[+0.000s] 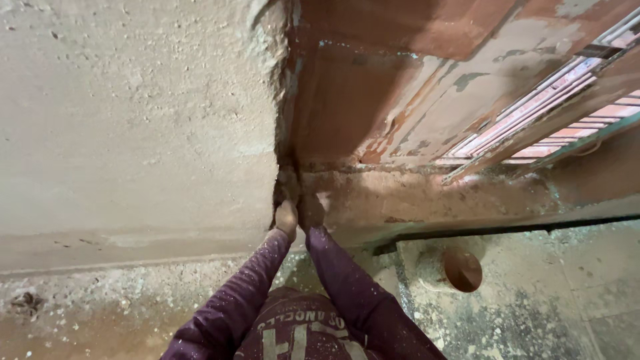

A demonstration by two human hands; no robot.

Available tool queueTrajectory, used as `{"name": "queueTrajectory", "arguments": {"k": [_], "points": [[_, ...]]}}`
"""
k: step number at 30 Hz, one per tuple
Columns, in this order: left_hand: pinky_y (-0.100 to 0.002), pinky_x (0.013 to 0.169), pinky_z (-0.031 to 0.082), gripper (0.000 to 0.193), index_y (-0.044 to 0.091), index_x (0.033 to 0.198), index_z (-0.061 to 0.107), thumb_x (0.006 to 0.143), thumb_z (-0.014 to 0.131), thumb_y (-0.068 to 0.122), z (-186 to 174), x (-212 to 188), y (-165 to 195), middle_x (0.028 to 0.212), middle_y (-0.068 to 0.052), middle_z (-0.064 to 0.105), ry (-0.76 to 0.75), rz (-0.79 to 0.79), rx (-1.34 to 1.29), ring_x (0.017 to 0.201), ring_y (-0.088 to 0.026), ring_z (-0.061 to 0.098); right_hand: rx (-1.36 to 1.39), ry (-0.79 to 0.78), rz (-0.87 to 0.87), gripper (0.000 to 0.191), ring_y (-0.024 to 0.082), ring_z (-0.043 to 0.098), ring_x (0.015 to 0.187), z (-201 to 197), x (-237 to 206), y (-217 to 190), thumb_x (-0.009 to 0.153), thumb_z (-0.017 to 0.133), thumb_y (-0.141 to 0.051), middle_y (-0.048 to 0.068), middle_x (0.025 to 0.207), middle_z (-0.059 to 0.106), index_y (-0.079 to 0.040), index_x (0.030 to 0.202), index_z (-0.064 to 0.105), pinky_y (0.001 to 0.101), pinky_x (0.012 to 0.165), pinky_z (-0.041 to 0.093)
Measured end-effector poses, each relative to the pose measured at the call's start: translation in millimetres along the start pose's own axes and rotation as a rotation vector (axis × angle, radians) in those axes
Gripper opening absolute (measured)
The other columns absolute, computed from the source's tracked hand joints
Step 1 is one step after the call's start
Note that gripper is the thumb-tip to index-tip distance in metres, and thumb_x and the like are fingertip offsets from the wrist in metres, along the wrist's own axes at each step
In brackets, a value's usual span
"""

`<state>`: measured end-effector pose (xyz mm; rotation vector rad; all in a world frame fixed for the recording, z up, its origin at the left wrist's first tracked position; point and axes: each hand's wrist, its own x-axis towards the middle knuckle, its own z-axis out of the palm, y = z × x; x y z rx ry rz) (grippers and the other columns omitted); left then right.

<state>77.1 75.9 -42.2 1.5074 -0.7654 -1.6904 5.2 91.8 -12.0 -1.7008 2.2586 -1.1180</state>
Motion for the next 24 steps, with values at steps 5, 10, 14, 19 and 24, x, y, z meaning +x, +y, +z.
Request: {"name": "queueTrajectory", "arguments": {"k": [5,10,14,19,24], "points": [[-0.036,0.101,0.046,0.061,-0.005,0.142,0.056,0.105,0.044,0.042,0.0,3.5,-8.7,0.141,-0.015,0.061,-0.02,0.301,0.049,0.123,-0.028,0.06,-0.019,-0.011,0.02,0.044,0.032,0.068,0.077,-2.4,1.9,1.1,0.1,0.059,-0.037,0.016,0.092,0.07,-0.01,0.135,0.058,0.0479,0.067,0.054],[-0.042,0.088,0.049,0.063,-0.01,0.137,0.063,0.105,0.045,0.042,0.5,2.5,-9.5,0.127,-0.029,0.069,-0.102,0.037,-0.18,0.101,-0.031,0.064,-0.028,0.035,-0.041,0.049,0.034,0.07,0.078,-5.3,3.0,-0.6,0.098,0.06,-0.036,0.016,0.095,0.071,-0.013,0.141,0.056,0.049,0.067,0.055],[-0.03,0.106,0.039,0.075,-0.01,0.139,0.054,0.11,0.042,0.057,3.5,3.5,-6.0,0.135,-0.019,0.06,0.024,0.082,0.154,0.122,-0.022,0.053,-0.1,-0.184,-0.175,0.051,0.037,0.07,0.08,-4.1,-0.3,-2.2,0.097,0.061,-0.034,0.023,0.108,0.07,-0.008,0.14,0.057,0.0501,0.064,0.056],[-0.035,0.098,0.05,0.073,-0.011,0.133,0.059,0.101,0.045,0.054,6.2,2.3,-5.3,0.129,-0.016,0.067,-0.12,0.081,-0.163,0.115,-0.023,0.062,-0.012,-0.011,0.078,0.044,0.033,0.071,0.087,-4.3,-3.9,-5.1,0.1,0.06,-0.036,0.016,0.101,0.074,-0.012,0.138,0.06,0.0443,0.072,0.056],[-0.038,0.09,0.048,0.078,-0.015,0.128,0.063,0.105,0.043,0.057,3.0,1.1,-8.4,0.113,-0.021,0.069,-0.108,0.038,-0.052,0.1,-0.027,0.061,-0.05,0.031,-0.052,0.047,0.033,0.071,0.089,-9.3,-3.4,-4.9,0.099,0.058,-0.026,0.018,0.106,0.073,-0.013,0.144,0.053,0.0435,0.072,0.056]]}}
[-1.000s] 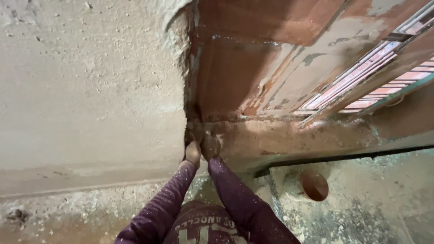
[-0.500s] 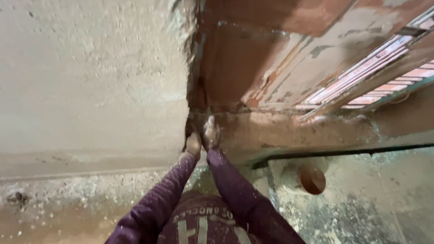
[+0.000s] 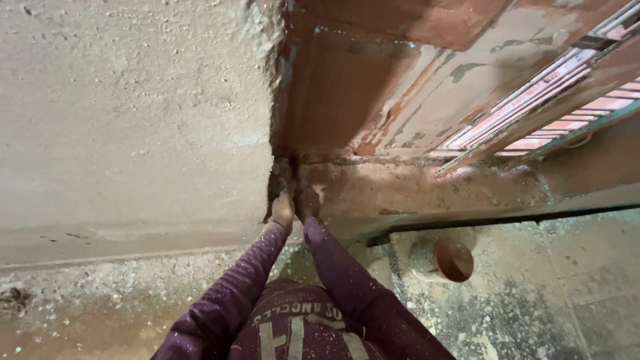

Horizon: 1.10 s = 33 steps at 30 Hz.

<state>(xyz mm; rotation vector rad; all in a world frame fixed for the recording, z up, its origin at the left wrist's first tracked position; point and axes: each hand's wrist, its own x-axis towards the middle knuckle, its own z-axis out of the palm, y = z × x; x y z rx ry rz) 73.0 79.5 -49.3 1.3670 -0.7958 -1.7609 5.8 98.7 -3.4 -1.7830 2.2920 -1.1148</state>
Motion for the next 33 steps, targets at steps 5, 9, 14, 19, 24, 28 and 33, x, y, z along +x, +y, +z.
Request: {"name": "queueTrajectory", "arguments": {"k": [5,9,14,19,24,28,33], "points": [[-0.033,0.088,0.046,0.079,-0.011,0.123,0.065,0.106,0.038,0.061,2,4,2,0.107,-0.015,0.069,0.042,0.055,0.226,0.096,-0.022,0.063,-0.014,-0.314,0.153,0.053,0.038,0.069,0.098,-1,4,-1,0.102,0.053,-0.018,0.022,0.116,0.071,-0.014,0.154,0.047,0.0473,0.078,0.054],[-0.038,0.083,0.05,0.082,-0.014,0.119,0.068,0.101,0.043,0.062,6,2,0,0.106,-0.018,0.07,0.058,-0.043,-0.033,0.094,-0.024,0.062,0.274,0.254,-0.143,0.045,0.039,0.069,0.108,2,3,-2,0.106,0.052,-0.015,0.024,0.125,0.069,-0.005,0.15,0.047,0.0461,0.087,0.056],[-0.03,0.094,0.044,0.083,-0.007,0.131,0.057,0.102,0.039,0.069,5,-1,5,0.121,-0.008,0.066,-0.008,0.237,0.033,0.107,-0.016,0.059,0.163,0.026,0.009,0.03,0.034,0.072,0.087,2,2,1,0.101,0.053,-0.021,0.016,0.101,0.074,-0.007,0.12,0.07,0.0432,0.073,0.057],[-0.041,0.078,0.049,0.093,-0.016,0.116,0.068,0.105,0.037,0.07,3,-5,16,0.097,-0.023,0.065,0.028,-0.044,0.133,0.088,-0.026,0.056,-0.005,-0.224,0.169,0.033,0.034,0.071,0.087,1,11,3,0.103,0.055,-0.033,0.018,0.097,0.074,-0.006,0.113,0.071,0.0447,0.076,0.055],[-0.042,0.083,0.048,0.075,-0.007,0.121,0.067,0.102,0.041,0.061,2,-3,14,0.114,-0.02,0.068,0.009,0.009,0.079,0.097,-0.025,0.06,0.118,-0.064,0.086,0.031,0.035,0.07,0.092,1,14,4,0.104,0.055,-0.029,0.018,0.103,0.073,-0.005,0.12,0.067,0.0441,0.081,0.054],[-0.038,0.094,0.049,0.057,0.004,0.119,0.068,0.103,0.039,0.05,0,7,15,0.117,-0.016,0.071,-0.073,0.25,0.278,0.107,-0.024,0.064,0.072,-0.241,0.225,0.03,0.035,0.069,0.097,1,7,6,0.105,0.054,-0.025,0.018,0.108,0.072,-0.005,0.125,0.065,0.0437,0.084,0.053],[-0.046,0.096,0.047,0.041,0.003,0.116,0.069,0.104,0.039,0.029,-2,9,12,0.119,-0.026,0.069,0.013,0.455,0.604,0.11,-0.039,0.062,0.083,-0.18,0.154,0.031,0.035,0.069,0.102,5,-1,11,0.106,0.054,-0.021,0.019,0.115,0.071,-0.005,0.131,0.061,0.0432,0.089,0.053]]}}
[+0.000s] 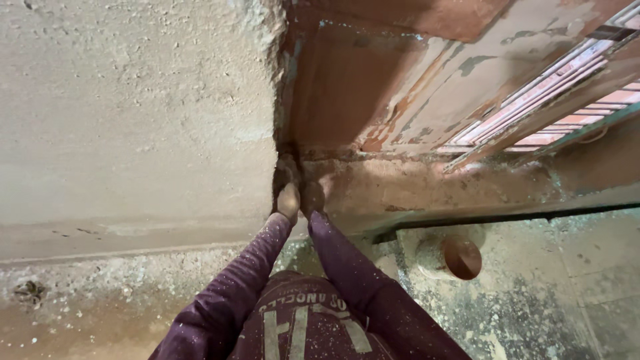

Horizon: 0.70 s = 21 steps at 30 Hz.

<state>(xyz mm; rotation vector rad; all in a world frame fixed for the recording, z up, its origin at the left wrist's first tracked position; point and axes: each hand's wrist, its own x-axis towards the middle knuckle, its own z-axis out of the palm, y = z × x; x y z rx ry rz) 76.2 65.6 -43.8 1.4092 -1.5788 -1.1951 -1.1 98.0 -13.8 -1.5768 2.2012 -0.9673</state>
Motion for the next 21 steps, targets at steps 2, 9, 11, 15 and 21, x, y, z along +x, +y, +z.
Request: {"name": "queueTrajectory", "arguments": {"k": [2,9,11,15,21], "points": [[-0.048,0.095,0.048,0.04,0.0,0.11,0.068,0.108,0.04,0.028,0,-2,0,0.115,-0.028,0.07,-0.013,-0.187,-0.148,0.106,-0.041,0.065,0.05,0.082,-0.064,0.031,0.036,0.068,0.104,2,-1,2,0.106,0.054,-0.019,0.019,0.117,0.071,-0.004,0.133,0.06,0.043,0.091,0.052],[-0.057,0.084,0.05,0.031,0.006,0.117,0.063,0.1,0.043,0.022,-1,5,6,0.106,-0.027,0.068,0.113,0.412,0.246,0.096,-0.047,0.064,0.107,-0.065,0.131,0.036,0.036,0.067,0.112,-2,3,-6,0.108,0.053,-0.013,0.02,0.127,0.069,-0.004,0.142,0.055,0.0423,0.098,0.051],[-0.057,0.085,0.051,0.029,0.008,0.112,0.064,0.1,0.041,0.022,-1,6,6,0.104,-0.027,0.069,0.03,0.226,0.27,0.096,-0.046,0.064,0.216,0.026,0.106,0.037,0.036,0.067,0.114,-14,10,-19,0.108,0.053,-0.012,0.02,0.129,0.069,-0.004,0.144,0.054,0.0421,0.1,0.051],[-0.058,0.084,0.047,0.032,0.006,0.109,0.064,0.102,0.041,0.028,5,1,4,0.102,-0.028,0.069,0.086,0.223,0.238,0.094,-0.048,0.063,0.468,0.428,-0.257,0.041,0.037,0.066,0.119,-58,35,-58,0.109,0.052,-0.008,0.02,0.135,0.068,-0.003,0.149,0.051,0.0417,0.104,0.05],[-0.053,0.084,0.047,0.048,0.001,0.113,0.069,0.108,0.04,0.039,17,-4,-1,0.101,-0.03,0.068,0.151,0.033,-0.106,0.094,-0.045,0.063,0.967,0.339,-0.062,0.049,0.026,0.047,0.076,-98,57,-89,0.108,0.057,-0.007,0.014,0.094,0.059,-0.004,0.157,0.05,0.0359,0.065,0.042]]}}
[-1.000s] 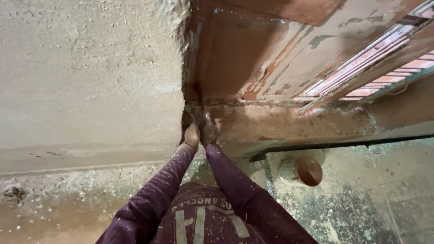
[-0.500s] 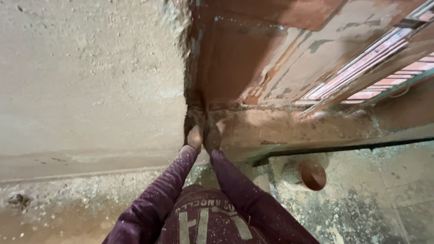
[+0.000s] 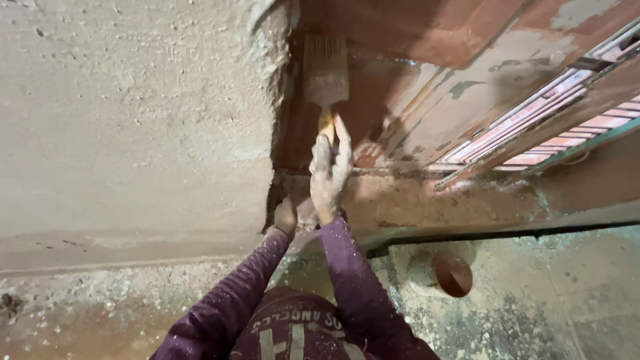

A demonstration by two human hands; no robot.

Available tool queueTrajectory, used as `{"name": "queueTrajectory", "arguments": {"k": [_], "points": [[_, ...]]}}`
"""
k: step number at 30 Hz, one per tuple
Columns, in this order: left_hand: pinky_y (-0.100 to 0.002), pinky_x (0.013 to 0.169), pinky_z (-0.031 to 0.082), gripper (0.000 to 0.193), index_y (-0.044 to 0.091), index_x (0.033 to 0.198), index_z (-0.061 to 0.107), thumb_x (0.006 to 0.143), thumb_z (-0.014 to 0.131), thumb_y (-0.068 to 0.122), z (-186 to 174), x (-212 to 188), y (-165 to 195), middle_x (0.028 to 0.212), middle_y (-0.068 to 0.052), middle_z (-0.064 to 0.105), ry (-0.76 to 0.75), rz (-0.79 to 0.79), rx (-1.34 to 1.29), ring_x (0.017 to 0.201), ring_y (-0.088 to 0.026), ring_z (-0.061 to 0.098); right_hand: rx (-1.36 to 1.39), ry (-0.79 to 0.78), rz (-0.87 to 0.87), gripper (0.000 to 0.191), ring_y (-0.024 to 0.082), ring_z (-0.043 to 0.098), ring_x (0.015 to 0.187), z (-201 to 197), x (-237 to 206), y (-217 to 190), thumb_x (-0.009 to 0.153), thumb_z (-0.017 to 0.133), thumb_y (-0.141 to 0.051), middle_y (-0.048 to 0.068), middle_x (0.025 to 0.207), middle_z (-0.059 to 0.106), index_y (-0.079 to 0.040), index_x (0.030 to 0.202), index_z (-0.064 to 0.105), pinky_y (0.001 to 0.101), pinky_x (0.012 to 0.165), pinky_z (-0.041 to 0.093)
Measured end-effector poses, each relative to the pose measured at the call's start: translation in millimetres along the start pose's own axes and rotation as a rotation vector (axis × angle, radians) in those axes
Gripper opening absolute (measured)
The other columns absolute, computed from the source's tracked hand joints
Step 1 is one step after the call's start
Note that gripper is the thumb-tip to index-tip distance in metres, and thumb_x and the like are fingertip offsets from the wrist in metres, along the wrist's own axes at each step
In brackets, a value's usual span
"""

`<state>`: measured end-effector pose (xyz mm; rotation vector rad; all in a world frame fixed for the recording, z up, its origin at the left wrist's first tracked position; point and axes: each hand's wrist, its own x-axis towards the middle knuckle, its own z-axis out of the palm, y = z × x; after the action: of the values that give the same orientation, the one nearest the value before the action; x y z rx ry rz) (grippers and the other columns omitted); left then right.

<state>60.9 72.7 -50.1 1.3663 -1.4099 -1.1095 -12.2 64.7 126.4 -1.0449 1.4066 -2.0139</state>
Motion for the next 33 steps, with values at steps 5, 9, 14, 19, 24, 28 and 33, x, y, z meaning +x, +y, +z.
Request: {"name": "queueTrajectory", "arguments": {"k": [5,9,14,19,24,28,33], "points": [[-0.036,0.089,0.051,0.046,0.001,0.131,0.069,0.107,0.051,0.036,-2,7,2,0.115,-0.006,0.073,-0.121,-0.31,-1.003,0.101,-0.02,0.064,-0.36,0.029,-0.079,0.048,0.025,0.053,0.087,8,-30,39,0.107,0.055,-0.002,0.015,0.105,0.062,-0.004,0.155,0.05,0.0355,0.074,0.046],[-0.034,0.07,0.051,0.047,0.011,0.123,0.068,0.104,0.049,0.05,-8,9,3,0.104,-0.003,0.067,-0.202,-0.756,-0.902,0.085,-0.017,0.062,-0.502,0.009,0.146,0.048,0.024,0.057,0.096,6,-41,68,0.106,0.054,0.002,0.015,0.114,0.064,-0.003,0.154,0.05,0.0351,0.082,0.05],[-0.037,0.064,0.043,0.054,0.021,0.128,0.067,0.102,0.04,0.059,-11,-2,-2,0.104,0.0,0.058,-0.194,-0.861,-0.838,0.076,-0.018,0.046,-0.224,0.017,-0.256,0.049,0.023,0.063,0.107,7,-22,69,0.105,0.052,0.007,0.016,0.124,0.066,-0.003,0.152,0.049,0.0347,0.092,0.054],[-0.039,0.085,0.047,0.048,0.02,0.135,0.059,0.102,0.04,0.049,-8,-1,0,0.121,0.002,0.065,-0.17,-0.721,-0.839,0.099,-0.017,0.057,-0.159,0.082,-0.313,0.077,0.031,0.053,0.131,12,-22,68,0.072,0.048,0.01,0.019,0.144,0.052,0.005,0.148,0.04,0.0388,0.106,0.05],[-0.034,0.095,0.054,0.051,0.004,0.139,0.057,0.106,0.031,0.033,-12,8,4,0.127,-0.007,0.069,-0.264,-0.525,-1.047,0.109,-0.021,0.068,-0.691,-0.096,0.161,0.065,0.034,0.058,0.125,7,-48,76,0.078,0.056,0.006,0.023,0.136,0.058,0.006,0.142,0.048,0.0413,0.105,0.05],[-0.034,0.085,0.051,0.051,0.012,0.141,0.055,0.105,0.032,0.04,-14,-1,-1,0.123,-0.002,0.066,-0.224,-0.692,-0.865,0.1,-0.019,0.061,-0.663,-0.083,0.088,0.062,0.034,0.061,0.124,2,-45,76,0.08,0.058,0.004,0.024,0.135,0.061,0.007,0.142,0.05,0.0424,0.106,0.049],[-0.033,0.073,0.046,0.051,0.021,0.142,0.053,0.104,0.034,0.049,-3,-14,-10,0.118,0.003,0.061,-0.107,-0.821,-0.789,0.09,-0.017,0.052,-0.309,0.036,-0.407,0.065,0.034,0.057,0.131,8,-26,71,0.082,0.054,0.007,0.024,0.142,0.057,0.008,0.147,0.045,0.0421,0.113,0.045]]}}
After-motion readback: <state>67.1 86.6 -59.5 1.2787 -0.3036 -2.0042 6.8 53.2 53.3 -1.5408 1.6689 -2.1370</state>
